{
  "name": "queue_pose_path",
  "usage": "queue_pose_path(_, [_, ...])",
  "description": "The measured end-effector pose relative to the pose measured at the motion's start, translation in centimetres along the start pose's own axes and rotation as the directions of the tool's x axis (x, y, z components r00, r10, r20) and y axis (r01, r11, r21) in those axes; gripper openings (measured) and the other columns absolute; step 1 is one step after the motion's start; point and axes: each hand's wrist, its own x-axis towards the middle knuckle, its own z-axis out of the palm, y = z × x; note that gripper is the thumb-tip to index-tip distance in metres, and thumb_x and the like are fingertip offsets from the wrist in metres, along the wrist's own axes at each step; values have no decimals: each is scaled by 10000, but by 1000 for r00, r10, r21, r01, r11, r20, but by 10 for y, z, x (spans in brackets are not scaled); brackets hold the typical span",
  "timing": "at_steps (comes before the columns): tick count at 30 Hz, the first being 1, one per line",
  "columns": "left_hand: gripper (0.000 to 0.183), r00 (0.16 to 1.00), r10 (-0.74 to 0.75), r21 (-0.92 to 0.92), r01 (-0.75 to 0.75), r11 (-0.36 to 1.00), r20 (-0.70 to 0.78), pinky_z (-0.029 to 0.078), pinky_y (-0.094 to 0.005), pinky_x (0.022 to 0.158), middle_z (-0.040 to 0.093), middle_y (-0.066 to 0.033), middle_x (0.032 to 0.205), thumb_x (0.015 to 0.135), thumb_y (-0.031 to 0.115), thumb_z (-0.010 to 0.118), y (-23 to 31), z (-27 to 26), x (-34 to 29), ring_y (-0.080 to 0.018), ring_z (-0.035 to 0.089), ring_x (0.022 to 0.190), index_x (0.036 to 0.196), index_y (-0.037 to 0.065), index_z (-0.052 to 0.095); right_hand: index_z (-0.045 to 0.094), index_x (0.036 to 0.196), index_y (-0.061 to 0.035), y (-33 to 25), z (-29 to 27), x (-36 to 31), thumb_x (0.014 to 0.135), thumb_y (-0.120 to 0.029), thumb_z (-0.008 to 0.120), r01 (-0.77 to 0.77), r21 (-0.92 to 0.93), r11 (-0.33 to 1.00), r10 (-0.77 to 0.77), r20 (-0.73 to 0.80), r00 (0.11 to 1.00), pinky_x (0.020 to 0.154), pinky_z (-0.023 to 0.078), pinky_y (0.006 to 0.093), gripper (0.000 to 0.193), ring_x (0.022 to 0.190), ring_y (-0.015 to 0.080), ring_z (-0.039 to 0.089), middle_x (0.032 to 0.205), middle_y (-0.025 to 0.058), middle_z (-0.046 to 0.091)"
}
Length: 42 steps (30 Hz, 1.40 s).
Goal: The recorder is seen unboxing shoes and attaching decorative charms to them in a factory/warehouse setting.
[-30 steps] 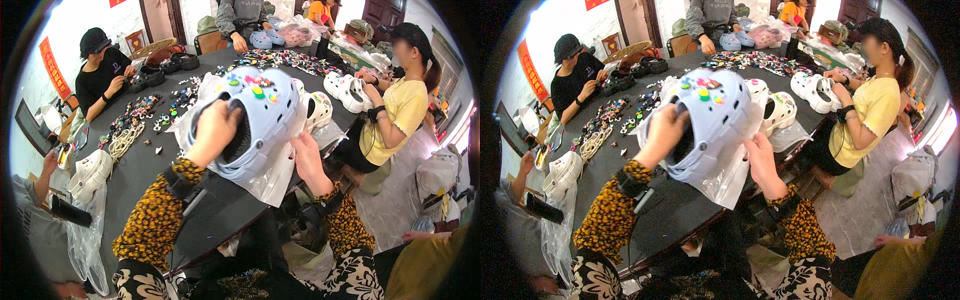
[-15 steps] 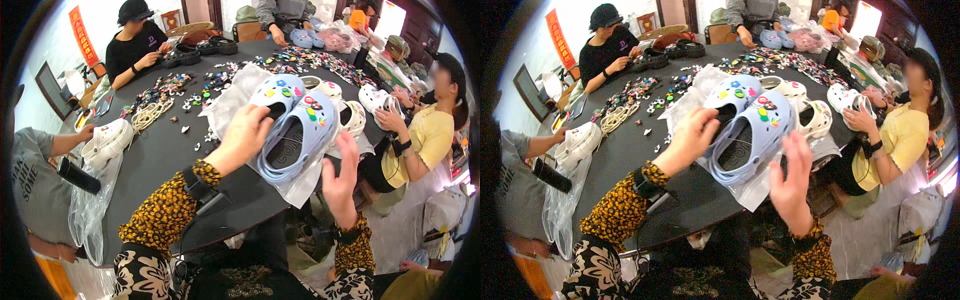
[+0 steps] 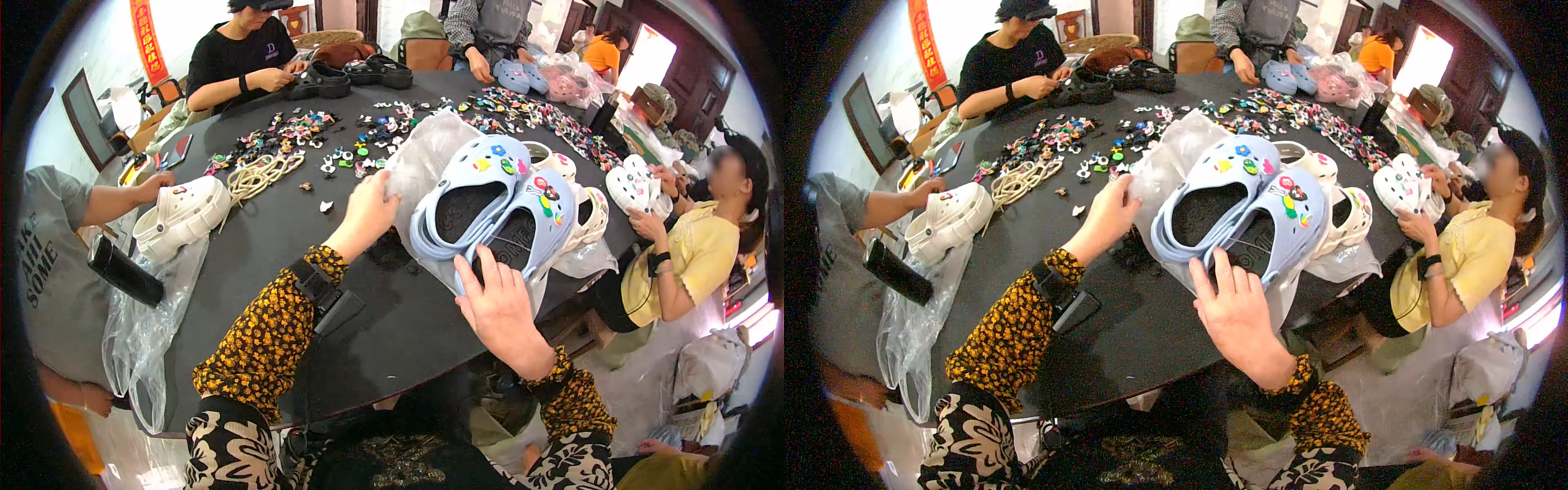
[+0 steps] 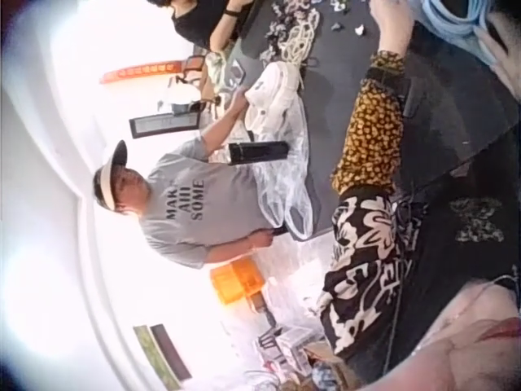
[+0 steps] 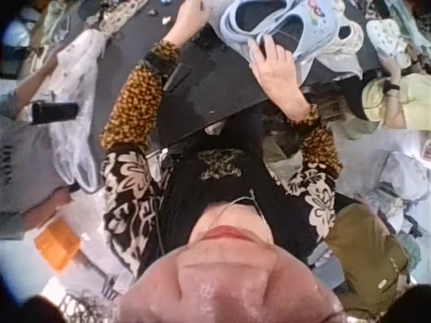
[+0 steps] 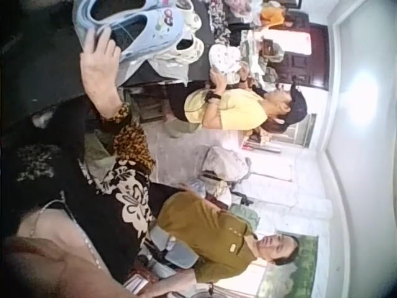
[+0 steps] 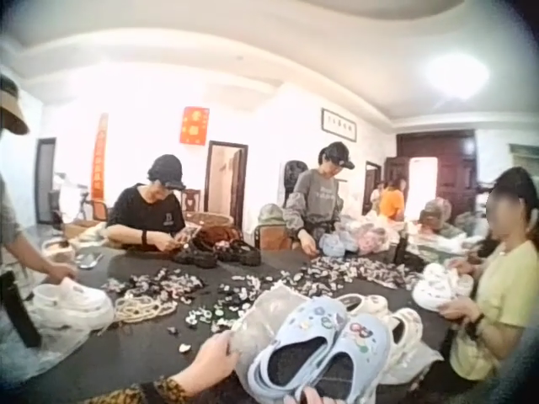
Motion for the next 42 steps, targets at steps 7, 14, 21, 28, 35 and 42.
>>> queue_pose_path(7, [496,944,326,-473,-265,840,50,437,-375,967,567,-228,1218,909,260,594,44,20,-22,-314,557,1150,1301,-26,486,565,1245,-89,5,3,-12,720,-207,709,31,-88,996,-33,-18,999,892,389,424,557,951,251,517,1128,107,539])
queue_pose_path(14, [1060,880,457,-437,-363,823,129,272,-442,1120,268,-373,1423,721,351,784,55,40,-33,-473,270,1361,1442,-103,153,640,1165,-130,37,21,-29,700,-205,712,106,-74,992,-116,-151,982,1073,246,524,477,1098,212,522,1125,44,576])
queue_pose_path(21, [999,854,497,-441,-390,808,156,257,-456,1130,145,-404,1457,774,157,722,74,67,-29,-513,193,1377,1460,-87,38,650,1152,-141,89,20,-32,676,-154,710,130,-13,991,-130,-165,978,1090,241,493,480,1052,194,547,1081,19,591])
queue_pose_path(28, [904,908,404,-434,-321,842,112,280,-414,1128,214,-354,1460,798,64,680,66,91,-10,-457,249,1378,1436,-128,68,649,1147,-131,108,19,-10,688,-117,700,166,26,986,-163,-112,980,1091,255,456,462,1015,182,549,1031,25,609])
queue_pose_path(35, [815,954,272,-444,-190,876,129,322,-418,1095,323,-374,1394,835,86,649,66,97,-4,-460,340,1327,1414,-145,125,635,1134,-124,122,18,11,683,-126,671,188,55,981,-186,-44,982,1075,292,463,453,1009,176,553,1001,17,610])
queue_pose_path(42, [570,925,378,-315,-346,884,46,439,-463,939,527,-328,1152,836,136,652,52,71,-21,-470,526,1090,1284,-96,390,632,1137,-118,107,8,2,706,-159,690,134,57,989,-134,-10,991,1077,290,462,436,1047,201,547,1065,38,594])
